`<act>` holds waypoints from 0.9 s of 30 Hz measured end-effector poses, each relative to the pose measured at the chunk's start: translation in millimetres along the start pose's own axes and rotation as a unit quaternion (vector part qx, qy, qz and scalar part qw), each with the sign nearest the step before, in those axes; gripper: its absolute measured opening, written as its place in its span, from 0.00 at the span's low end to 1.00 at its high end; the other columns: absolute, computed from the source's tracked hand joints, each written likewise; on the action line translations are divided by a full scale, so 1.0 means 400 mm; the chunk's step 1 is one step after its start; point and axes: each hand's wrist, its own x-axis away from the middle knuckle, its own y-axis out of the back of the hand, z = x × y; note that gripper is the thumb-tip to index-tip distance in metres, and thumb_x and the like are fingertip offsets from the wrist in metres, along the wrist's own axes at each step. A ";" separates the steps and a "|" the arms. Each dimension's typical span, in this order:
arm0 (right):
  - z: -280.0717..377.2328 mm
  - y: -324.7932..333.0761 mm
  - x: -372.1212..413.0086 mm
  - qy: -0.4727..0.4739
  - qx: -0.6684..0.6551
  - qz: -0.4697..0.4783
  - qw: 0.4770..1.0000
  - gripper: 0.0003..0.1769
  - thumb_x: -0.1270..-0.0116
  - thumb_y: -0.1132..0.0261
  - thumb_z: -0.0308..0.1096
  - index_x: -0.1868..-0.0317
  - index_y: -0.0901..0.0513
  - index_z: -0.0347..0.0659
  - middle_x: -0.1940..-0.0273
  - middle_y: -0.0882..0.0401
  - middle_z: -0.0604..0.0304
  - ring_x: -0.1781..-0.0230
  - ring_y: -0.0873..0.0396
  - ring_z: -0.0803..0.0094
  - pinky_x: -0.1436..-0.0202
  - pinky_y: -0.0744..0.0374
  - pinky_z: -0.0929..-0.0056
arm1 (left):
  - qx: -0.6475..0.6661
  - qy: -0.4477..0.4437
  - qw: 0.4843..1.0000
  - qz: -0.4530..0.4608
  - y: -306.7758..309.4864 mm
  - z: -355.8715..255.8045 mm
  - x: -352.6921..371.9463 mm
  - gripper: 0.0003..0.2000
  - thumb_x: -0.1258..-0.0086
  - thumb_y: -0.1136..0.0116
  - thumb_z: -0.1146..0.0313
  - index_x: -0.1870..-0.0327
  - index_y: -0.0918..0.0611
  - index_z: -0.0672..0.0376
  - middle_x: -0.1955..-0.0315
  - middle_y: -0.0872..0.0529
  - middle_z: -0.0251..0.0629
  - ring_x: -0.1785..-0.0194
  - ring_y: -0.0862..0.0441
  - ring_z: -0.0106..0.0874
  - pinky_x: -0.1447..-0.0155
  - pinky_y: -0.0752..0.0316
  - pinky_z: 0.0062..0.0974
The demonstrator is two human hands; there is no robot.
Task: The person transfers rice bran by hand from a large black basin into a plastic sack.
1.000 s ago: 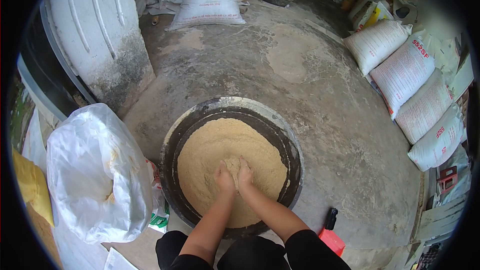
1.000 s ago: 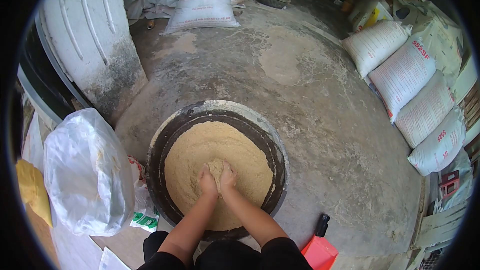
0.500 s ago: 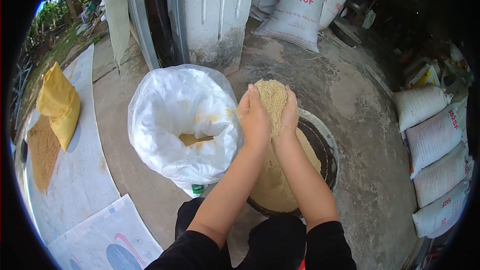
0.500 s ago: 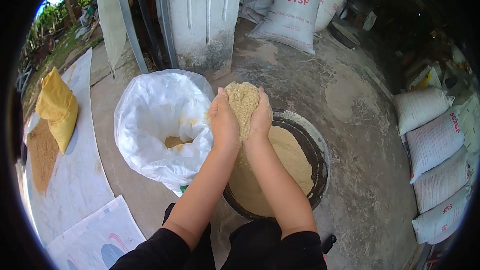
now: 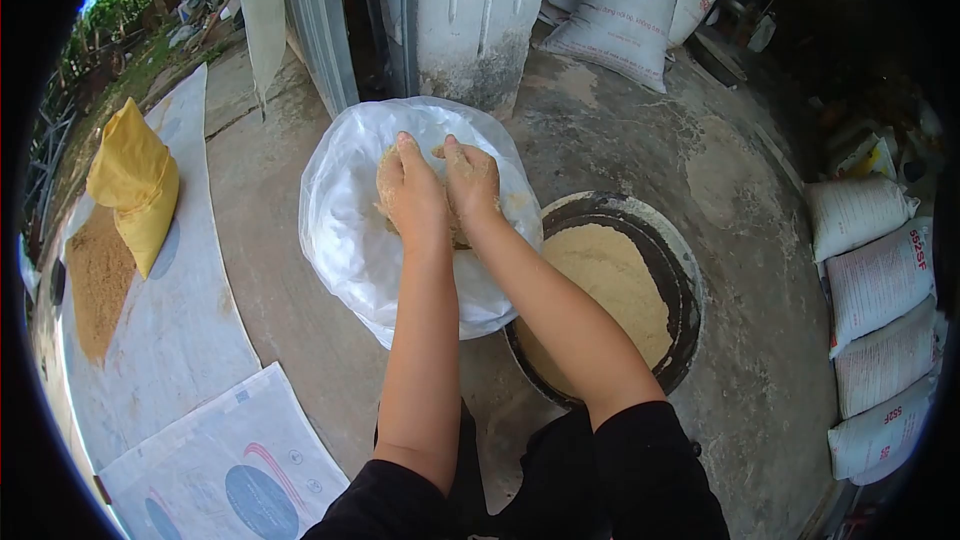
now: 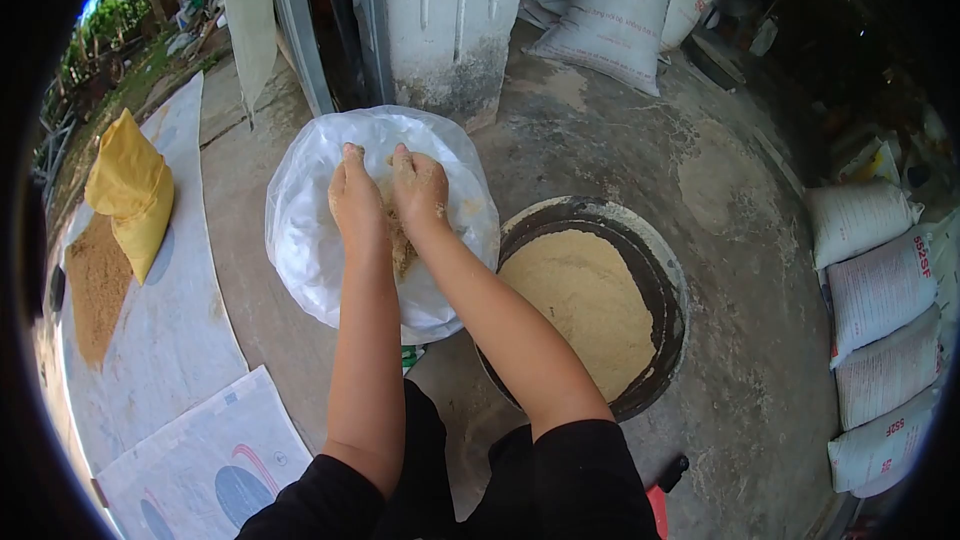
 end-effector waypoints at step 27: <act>-0.921 0.542 0.332 -0.323 0.039 -0.189 0.926 0.22 0.32 0.51 0.46 0.58 0.19 0.35 0.60 0.19 0.51 0.56 0.23 0.65 0.49 0.30 0.71 | -0.375 -0.026 0.846 0.378 -0.203 0.826 0.595 0.17 0.33 0.57 0.68 0.48 0.27 0.68 0.55 0.22 0.55 0.50 0.25 0.47 0.45 0.33 0.35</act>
